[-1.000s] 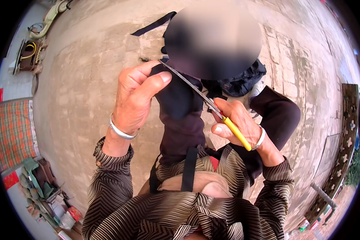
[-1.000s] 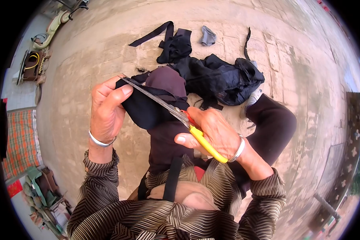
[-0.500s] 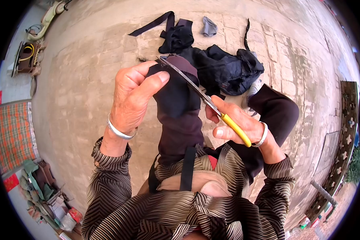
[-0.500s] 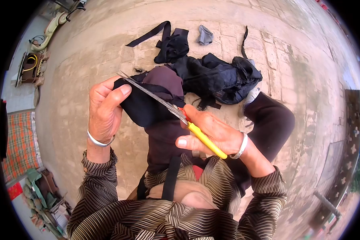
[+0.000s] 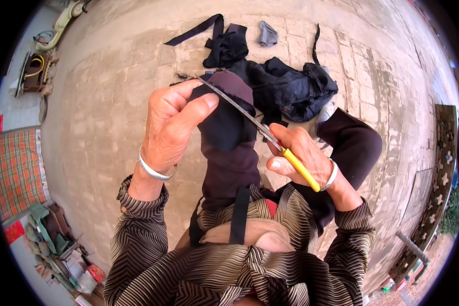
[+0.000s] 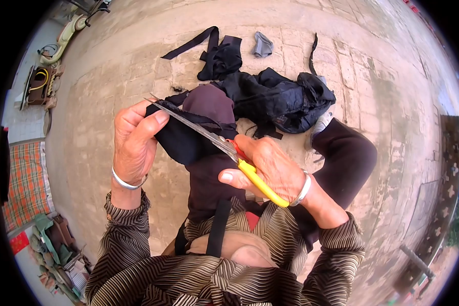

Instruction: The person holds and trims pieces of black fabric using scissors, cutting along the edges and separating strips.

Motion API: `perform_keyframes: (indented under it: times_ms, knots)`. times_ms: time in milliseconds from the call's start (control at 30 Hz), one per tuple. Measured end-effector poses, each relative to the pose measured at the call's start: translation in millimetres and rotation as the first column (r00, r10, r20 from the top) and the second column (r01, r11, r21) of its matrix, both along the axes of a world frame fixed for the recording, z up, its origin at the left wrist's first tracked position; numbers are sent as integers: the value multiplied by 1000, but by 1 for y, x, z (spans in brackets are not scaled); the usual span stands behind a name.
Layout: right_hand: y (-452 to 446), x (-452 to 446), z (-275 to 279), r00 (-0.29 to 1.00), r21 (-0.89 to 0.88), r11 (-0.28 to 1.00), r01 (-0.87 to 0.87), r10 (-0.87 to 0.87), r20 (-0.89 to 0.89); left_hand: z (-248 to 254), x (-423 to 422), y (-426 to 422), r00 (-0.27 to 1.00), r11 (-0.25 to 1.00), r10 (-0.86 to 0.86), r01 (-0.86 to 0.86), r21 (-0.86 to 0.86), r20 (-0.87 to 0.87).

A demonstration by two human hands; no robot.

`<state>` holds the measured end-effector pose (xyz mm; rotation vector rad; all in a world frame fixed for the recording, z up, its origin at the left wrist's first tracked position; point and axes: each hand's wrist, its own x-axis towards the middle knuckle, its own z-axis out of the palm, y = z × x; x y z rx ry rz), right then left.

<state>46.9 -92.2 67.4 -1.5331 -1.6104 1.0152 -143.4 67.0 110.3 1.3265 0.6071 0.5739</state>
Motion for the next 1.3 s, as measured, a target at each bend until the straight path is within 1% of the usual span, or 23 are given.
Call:
perform_keyframes:
  times_ms: [200, 333, 433, 600, 633, 667, 700, 733, 767, 800, 833, 867, 900, 967, 1000, 1067, 1200, 1233, 1300]
  knots:
    - [0, -2, 2, 999, -4, 1000, 30, -30, 13, 1, -1, 0, 1000, 1000, -10, 10, 0, -8]
    - [0, -4, 1, 997, -18, 997, 71, -71, -7, -1, -1, 1, 1000, 1000, 5, -5, -15, 6]
    - [-1, -5, 0, 995, -26, 995, 96, -97, -39, -3, -1, 2, 999, 999, -27, 28, -34, 29]
    - [-2, -9, -4, 984, -32, 991, 133, -136, -111, -12, 5, -5, 990, 998, 21, -12, -60, 143]
    - [-3, -10, -5, 977, -43, 988, 150, -155, -148, -13, 6, -6, 989, 998, 20, -12, -59, 144]
    - [-3, -12, -6, 968, -54, 985, 166, -173, -184, -14, 8, -8, 983, 996, 64, -51, -77, 175]
    - [-3, -14, -6, 968, -53, 985, 166, -173, -183, -15, 10, -10, 973, 991, 108, -90, -97, 205]
    - [-3, -15, -6, 963, -56, 983, 174, -182, -200, -14, 11, -11, 973, 991, 108, -90, -96, 206]
    - [-3, -16, -5, 957, -59, 981, 182, -191, -218, -14, 13, -12, 972, 987, 143, -127, -97, 187]
    - [-4, -16, -4, 958, -58, 982, 181, -190, -216, -14, 14, -12, 969, 982, 178, -164, -98, 168]
    - [-4, -15, -1, 957, -95, 984, 152, -170, -237, -14, 14, -11, 969, 982, 179, -164, -98, 170]
    - [-5, -14, 0, 954, -132, 984, 121, -152, -258, -14, 13, -10, 975, 982, 177, -167, -84, 135]
    - [-5, -14, 1, 955, -132, 984, 120, -151, -257, -14, 13, -10, 980, 983, 175, -168, -70, 100]
    - [-6, -14, 1, 955, -61, 998, 35, -52, -293, -11, 15, -10, 979, 983, 177, -173, -55, 98]
    - [-6, -13, 0, 955, -61, 998, 34, -51, -292, -10, 16, -10, 979, 983, 180, -177, -40, 94]
    - [-7, -13, -7, 950, 0, 1000, 6, -6, -312, -14, 14, -8, 980, 982, 188, -187, -19, 68]
    - [-6, -12, -9, 959, 18, 1000, -5, 10, -283, -10, 13, -8, 983, 982, 181, -181, 48, -12]
    - [-6, -11, -3, 966, -14, 1000, -1, -2, -258, -8, 14, -9, 984, 983, 176, -174, 63, -30]
    - [-5, -9, 2, 973, -47, 999, 3, -14, -232, -2, 18, -14, 991, 992, 122, -123, 0, 54]
